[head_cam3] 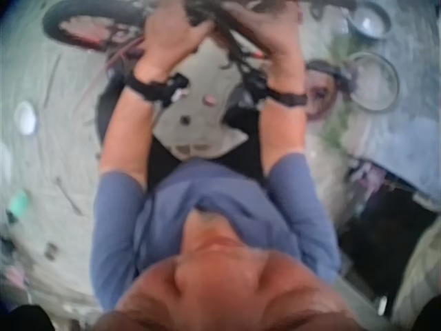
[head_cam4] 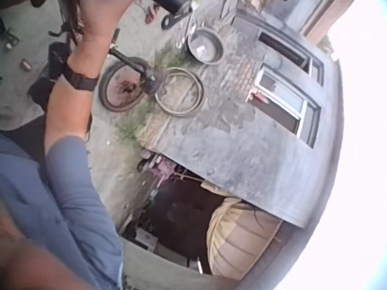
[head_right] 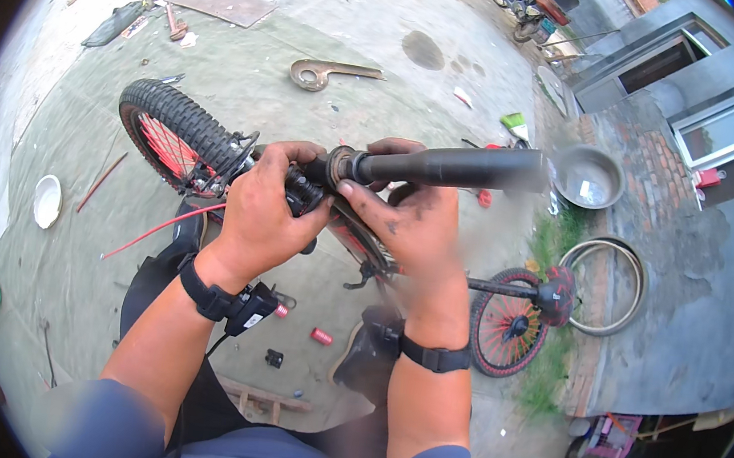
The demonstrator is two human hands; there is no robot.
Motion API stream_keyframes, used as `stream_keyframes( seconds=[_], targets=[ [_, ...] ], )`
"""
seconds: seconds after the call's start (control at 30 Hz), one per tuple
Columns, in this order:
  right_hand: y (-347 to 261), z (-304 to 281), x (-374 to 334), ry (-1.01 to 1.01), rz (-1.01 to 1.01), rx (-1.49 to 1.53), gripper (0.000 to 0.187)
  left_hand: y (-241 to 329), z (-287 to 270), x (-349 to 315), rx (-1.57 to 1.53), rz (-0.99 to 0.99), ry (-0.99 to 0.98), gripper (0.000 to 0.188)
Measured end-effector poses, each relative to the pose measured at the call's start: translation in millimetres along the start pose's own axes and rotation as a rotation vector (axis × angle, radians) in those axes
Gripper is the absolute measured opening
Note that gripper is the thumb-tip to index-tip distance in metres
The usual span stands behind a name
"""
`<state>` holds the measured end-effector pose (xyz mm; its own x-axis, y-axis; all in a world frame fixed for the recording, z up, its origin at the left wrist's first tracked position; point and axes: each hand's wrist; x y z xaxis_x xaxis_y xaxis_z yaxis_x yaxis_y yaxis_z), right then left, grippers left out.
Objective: The person assembles the front end of a bicycle by installing the handlebar stem, handlebar, and brake lever onto the frame. The person then installs the seat post and saddle onto the frame.
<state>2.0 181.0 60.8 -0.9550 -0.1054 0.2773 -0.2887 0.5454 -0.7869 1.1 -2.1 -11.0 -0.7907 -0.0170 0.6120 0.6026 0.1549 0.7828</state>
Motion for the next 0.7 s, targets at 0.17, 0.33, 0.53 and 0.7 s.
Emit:
stream_keyframes(
  seconds=[0.17, 0.33, 0.53, 0.7],
  targets=[
    [-4, -3, -5, 0.003, -0.018, -0.012, 0.051, 2, 0, 0, -0.006, -0.036, 0.005, 0.052],
    [-8, 13, -1, 0.051, 0.063, 0.175, 0.037, 3, 0, 1, 0.023, -0.001, -0.014, 0.052],
    [-17, -11, -2, 0.240, -0.052, 0.176, 0.036, -1, -1, 0, 0.013, -0.006, -0.001, 0.054],
    [-12, -18, -1, 0.233, -0.069, 0.091, 0.040, 2, 1, 0, 0.000, -0.045, 0.011, 0.052]
  ],
)
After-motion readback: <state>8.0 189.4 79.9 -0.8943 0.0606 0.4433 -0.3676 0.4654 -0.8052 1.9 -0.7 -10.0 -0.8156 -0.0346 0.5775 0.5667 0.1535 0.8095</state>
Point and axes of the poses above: each hand's wrist, its own x-axis towards the middle knuckle, its own z-axis out of the palm, y = z × x, and after that the axes turned 13 degrees about -x, right-handed
